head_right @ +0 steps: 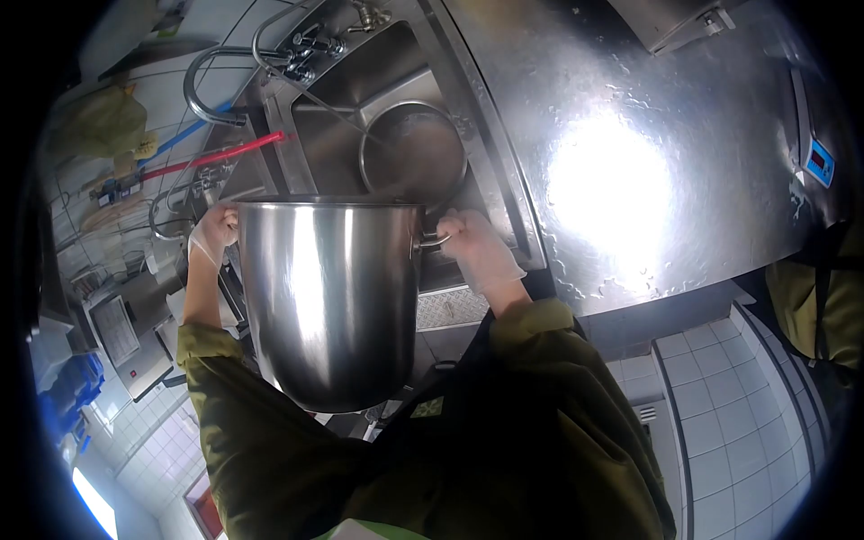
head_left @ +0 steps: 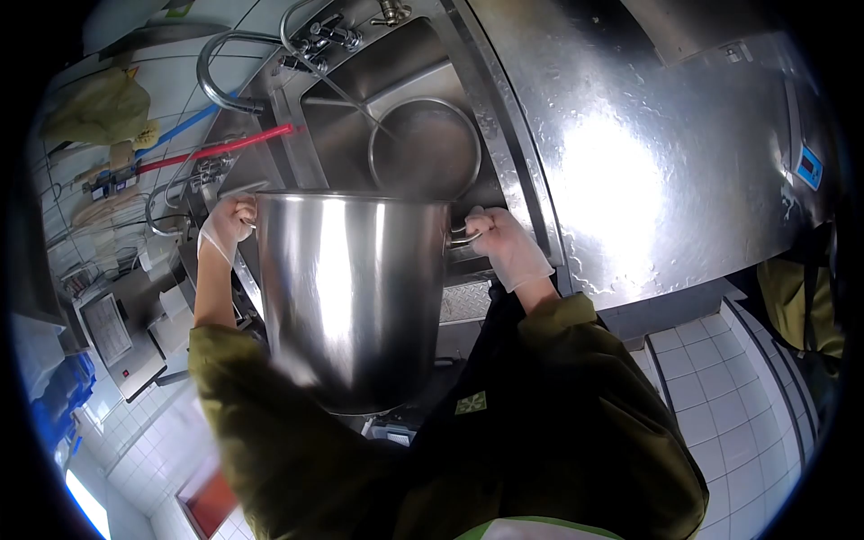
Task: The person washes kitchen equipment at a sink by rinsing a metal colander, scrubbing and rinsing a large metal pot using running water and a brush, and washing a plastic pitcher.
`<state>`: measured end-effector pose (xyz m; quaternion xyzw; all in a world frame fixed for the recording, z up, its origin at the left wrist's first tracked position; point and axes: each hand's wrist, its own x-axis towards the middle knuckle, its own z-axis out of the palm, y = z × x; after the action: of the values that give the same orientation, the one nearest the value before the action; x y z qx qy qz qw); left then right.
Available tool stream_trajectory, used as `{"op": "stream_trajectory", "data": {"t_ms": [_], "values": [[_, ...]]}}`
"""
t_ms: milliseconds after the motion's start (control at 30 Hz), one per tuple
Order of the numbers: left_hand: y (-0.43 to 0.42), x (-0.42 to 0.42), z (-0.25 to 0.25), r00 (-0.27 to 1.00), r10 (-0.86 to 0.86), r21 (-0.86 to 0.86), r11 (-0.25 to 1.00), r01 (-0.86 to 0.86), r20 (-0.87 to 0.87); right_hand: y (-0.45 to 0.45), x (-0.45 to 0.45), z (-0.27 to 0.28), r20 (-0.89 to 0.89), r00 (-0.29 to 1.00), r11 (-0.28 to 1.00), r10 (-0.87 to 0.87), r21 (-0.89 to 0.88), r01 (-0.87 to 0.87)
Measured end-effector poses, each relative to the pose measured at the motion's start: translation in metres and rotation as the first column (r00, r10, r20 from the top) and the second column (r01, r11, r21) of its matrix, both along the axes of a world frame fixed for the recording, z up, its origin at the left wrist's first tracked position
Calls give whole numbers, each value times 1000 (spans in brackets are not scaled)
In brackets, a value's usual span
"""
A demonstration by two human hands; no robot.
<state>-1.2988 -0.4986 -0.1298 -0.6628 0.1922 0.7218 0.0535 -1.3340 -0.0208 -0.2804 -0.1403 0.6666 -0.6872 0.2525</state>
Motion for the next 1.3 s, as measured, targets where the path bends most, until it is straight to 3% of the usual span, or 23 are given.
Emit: {"op": "stream_trajectory", "data": {"t_ms": [67,100,133,267,300,367,400,433,500,567,633,667,700,767,833,900,933,1033,1133,1200,1233,1300], "values": [[-3,-3,-3,999,12,38,999,-11,-34,0,2,-9,-247,969,996,-1,82,22],[-4,-5,-6,999,-5,18,1000,5,-33,-5,10,-57,-322,946,998,33,58,-15],[-2,-8,-6,999,-27,-15,1000,26,-25,-5,11,-64,-403,915,999,27,50,-7],[7,-23,-4,986,-166,-203,965,165,13,-7,5,-48,-621,779,985,-86,65,161],[11,-26,-4,977,-211,-260,943,209,22,-9,4,-45,-603,790,975,-106,93,201],[22,-26,-4,942,-335,-414,853,318,33,-7,4,-38,-314,948,962,-58,237,137],[26,-27,-6,893,-447,-512,755,409,53,-3,-9,-1,-10,1000,948,-1,317,4],[29,-26,-10,808,-581,-599,615,512,94,0,-18,24,297,954,925,36,352,-145],[2,-13,-30,469,-850,-704,179,687,241,2,-21,37,296,955,905,6,404,-131],[-23,-7,-36,418,-894,-682,203,702,164,2,-23,38,329,944,905,-4,403,-137],[-41,-7,-35,707,-696,-455,674,582,-125,0,-22,28,400,916,923,14,346,-166],[-46,-7,-37,765,-625,-388,751,534,-155,-4,-17,9,414,910,946,16,289,-148],[-50,-3,-41,747,-653,-388,725,569,-125,-9,-9,-19,428,904,964,19,230,-130],[-62,2,-48,596,-803,-429,537,726,4,-13,-8,-24,433,901,968,-19,234,-92],[-86,7,-60,360,-921,-443,263,857,151,-9,-25,24,410,907,928,-97,366,-66],[-111,9,-72,104,-958,-417,-18,909,266,-6,-30,40,342,937,898,-67,429,-93],[-122,9,-78,29,-954,-406,-99,909,297,-6,-32,48,309,950,881,-49,461,-104],[-97,6,-71,270,-937,-492,131,861,222,-5,-42,76,419,903,844,-90,514,-154],[-68,-2,-64,489,-863,-559,347,753,124,-7,-38,65,355,930,837,-90,533,-122],[-94,8,-100,179,-925,-641,-86,763,337,-9,-20,13,130,991,811,25,578,-96],[-108,14,-121,40,-888,-643,-300,704,458,-10,-19,10,110,994,808,27,583,-87],[-92,1,-105,179,-905,-554,-72,829,387,-10,-24,23,167,986,811,-26,580,-77]]}}
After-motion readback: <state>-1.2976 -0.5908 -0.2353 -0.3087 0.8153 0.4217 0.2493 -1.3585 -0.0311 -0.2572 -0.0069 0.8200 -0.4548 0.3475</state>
